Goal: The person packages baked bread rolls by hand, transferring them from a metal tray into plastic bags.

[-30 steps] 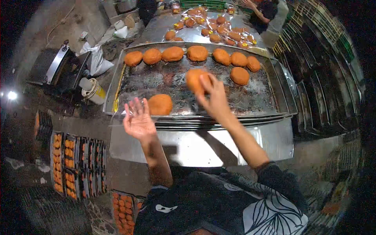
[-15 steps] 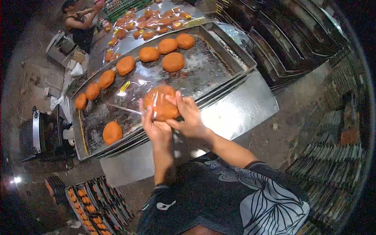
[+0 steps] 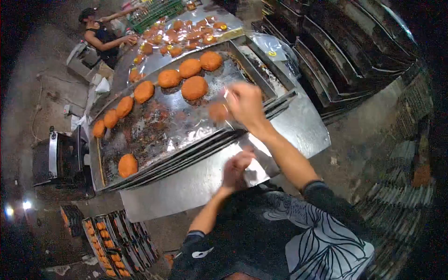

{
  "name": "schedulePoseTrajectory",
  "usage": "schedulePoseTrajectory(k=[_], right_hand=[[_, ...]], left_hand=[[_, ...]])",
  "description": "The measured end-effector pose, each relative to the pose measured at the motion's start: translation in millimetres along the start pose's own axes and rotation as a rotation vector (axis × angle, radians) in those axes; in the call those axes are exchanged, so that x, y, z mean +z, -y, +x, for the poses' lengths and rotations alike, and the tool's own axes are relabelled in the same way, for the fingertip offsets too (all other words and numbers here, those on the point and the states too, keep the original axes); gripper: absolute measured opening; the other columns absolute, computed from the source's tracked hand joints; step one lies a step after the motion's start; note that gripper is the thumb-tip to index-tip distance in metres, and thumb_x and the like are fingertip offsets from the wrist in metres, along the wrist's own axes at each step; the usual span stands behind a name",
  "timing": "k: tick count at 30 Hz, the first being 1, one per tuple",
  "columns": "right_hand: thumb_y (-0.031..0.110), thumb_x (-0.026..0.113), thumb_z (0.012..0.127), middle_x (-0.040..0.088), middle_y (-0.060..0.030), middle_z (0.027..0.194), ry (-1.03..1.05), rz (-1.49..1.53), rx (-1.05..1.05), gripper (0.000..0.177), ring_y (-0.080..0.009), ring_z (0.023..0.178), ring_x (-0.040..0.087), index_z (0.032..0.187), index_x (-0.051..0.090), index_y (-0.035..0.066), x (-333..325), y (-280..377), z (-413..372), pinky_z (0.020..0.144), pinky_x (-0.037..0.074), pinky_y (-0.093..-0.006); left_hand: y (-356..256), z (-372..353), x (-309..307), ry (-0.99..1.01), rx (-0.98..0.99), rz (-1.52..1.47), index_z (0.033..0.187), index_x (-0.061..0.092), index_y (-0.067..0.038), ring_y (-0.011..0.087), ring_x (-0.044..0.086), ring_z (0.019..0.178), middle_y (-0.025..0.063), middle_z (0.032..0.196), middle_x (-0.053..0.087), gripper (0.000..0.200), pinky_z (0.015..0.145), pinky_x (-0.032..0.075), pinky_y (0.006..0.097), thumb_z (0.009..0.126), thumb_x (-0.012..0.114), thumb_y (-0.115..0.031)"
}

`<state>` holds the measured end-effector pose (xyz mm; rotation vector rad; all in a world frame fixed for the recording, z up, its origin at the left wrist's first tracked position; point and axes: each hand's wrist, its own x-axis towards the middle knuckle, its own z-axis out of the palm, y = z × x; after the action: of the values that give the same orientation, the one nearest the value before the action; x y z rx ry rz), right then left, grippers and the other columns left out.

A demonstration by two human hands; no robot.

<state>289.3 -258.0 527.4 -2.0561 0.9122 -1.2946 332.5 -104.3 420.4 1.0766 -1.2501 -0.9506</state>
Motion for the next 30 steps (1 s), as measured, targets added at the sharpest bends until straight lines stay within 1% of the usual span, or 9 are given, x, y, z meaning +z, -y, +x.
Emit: schedulePoseTrajectory(k=[1, 7, 10, 18, 20, 25, 27, 29, 30], right_hand=[[0.008, 0.059, 0.067, 0.056, -0.0112, 0.070, -0.034, 0.003, -0.085, 0.011, -0.0297, 0.066, 0.055, 0.077, 0.060, 0.005, 2.4, 15.1, 33.1, 0.063, 0.044, -0.0364], [0.022, 0.062, 0.073, 0.043, -0.0216, 0.118, 0.271, 0.217, -0.369, 0.053, -0.0312, 0.107, 0.044, 0.117, 0.041, -0.001, 21.2, 1.9, -8.3, 0.092, 0.033, -0.0376], [0.014, 0.053, 0.078, 0.057, -0.0115, 0.098, 1.074, 0.046, 0.645, 0.030, -0.0195, 0.092, 0.054, 0.105, 0.052, -0.001, -32.3, -65.9, -128.6, 0.080, 0.043, -0.0309], [0.015, 0.049, 0.082, 0.058, -0.0112, 0.096, 0.751, 0.452, 0.403, 0.020, -0.0183, 0.085, 0.055, 0.094, 0.057, 0.001, -23.6, -183.3, -285.8, 0.074, 0.045, -0.0296], [0.020, 0.043, 0.085, 0.060, -0.0109, 0.078, 0.382, 0.489, 1.442, 0.025, -0.0166, 0.073, 0.056, 0.088, 0.055, -0.001, -46.3, -157.0, -283.1, 0.064, 0.045, -0.0282], [0.023, 0.037, 0.087, 0.057, -0.0078, 0.064, 0.667, 0.366, 1.131, 0.030, -0.0130, 0.053, 0.055, 0.082, 0.053, -0.002, -71.7, -39.3, -190.7, 0.044, 0.044, -0.0263], [0.026, 0.039, 0.088, 0.053, -0.0135, 0.096, 0.292, 1.894, 1.207, 0.037, -0.0180, 0.081, 0.056, 0.113, 0.043, -0.001, -33.5, -122.3, -207.4, 0.059, 0.050, -0.0298], [0.038, 0.036, 0.088, 0.041, -0.0138, 0.120, 0.080, 0.918, 0.866, 0.054, -0.0231, 0.108, 0.043, 0.127, 0.026, 0.002, -31.1, -35.1, -123.4, 0.084, 0.041, -0.0288], [0.045, 0.037, 0.085, 0.038, -0.0139, 0.124, 0.017, 1.445, 0.538, 0.063, -0.0250, 0.112, 0.039, 0.129, 0.022, 0.003, -14.5, -10.3, -100.2, 0.090, 0.037, -0.0333]], left_hand=[[78.6, -13.4, 6.2, 0.279, 0.365, 0.633, 0.082, 0.052, -0.003, 0.0174, 0.053, 0.071, 0.0075, 0.084, 0.057, 0.009, 0.064, 0.044, 0.0302, 0.079, 0.053, -0.011], [208.6, -66.8, 51.1, 0.209, -0.137, 0.588, 0.082, 0.046, -0.002, 0.0272, 0.050, 0.066, 0.0139, 0.075, 0.046, 0.022, 0.059, 0.042, 0.0359, 0.078, 0.053, -0.022], [167.7, -44.9, 30.3, 0.426, -0.096, 0.778, 0.088, 0.050, 0.000, 0.0253, 0.054, 0.075, 0.0143, 0.083, 0.052, 0.023, 0.065, 0.044, 0.0343, 0.078, 0.052, -0.020], [85.0, -17.6, 37.6, 0.214, -0.382, 0.298, 0.092, 0.059, -0.003, 0.0241, 0.056, 0.087, 0.0133, 0.096, 0.059, 0.025, 0.077, 0.043, 0.0322, 0.073, 0.063, -0.019], [81.9, -21.9, 42.7, 0.161, -0.196, 0.277, 0.087, 0.060, -0.002, 0.0208, 0.058, 0.082, 0.0130, 0.089, 0.060, 0.022, 0.074, 0.044, 0.0312, 0.072, 0.064, -0.019], [45.7, -1.3, 44.0, -0.043, 0.064, 0.369, 0.080, 0.062, -0.005, 0.0144, 0.051, 0.060, 0.0055, 0.066, 0.055, 0.011, 0.056, 0.041, 0.0247, 0.070, 0.060, -0.010], [4.8, 2.3, 41.2, -0.001, 0.196, 0.330, 0.081, 0.060, -0.005, 0.0140, 0.050, 0.062, 0.0050, 0.069, 0.054, 0.011, 0.055, 0.040, 0.0238, 0.070, 0.059, -0.008], [-18.4, 0.2, 29.5, -0.142, 0.148, 0.334, 0.091, 0.057, -0.005, 0.0151, 0.051, 0.066, 0.0049, 0.073, 0.054, 0.018, 0.057, 0.041, 0.0244, 0.073, 0.057, -0.006], [-36.0, 4.4, 17.8, -0.272, -0.042, 0.320, 0.097, 0.055, -0.005, 0.0159, 0.053, 0.070, 0.0051, 0.075, 0.055, 0.022, 0.059, 0.043, 0.0251, 0.075, 0.055, -0.005]])
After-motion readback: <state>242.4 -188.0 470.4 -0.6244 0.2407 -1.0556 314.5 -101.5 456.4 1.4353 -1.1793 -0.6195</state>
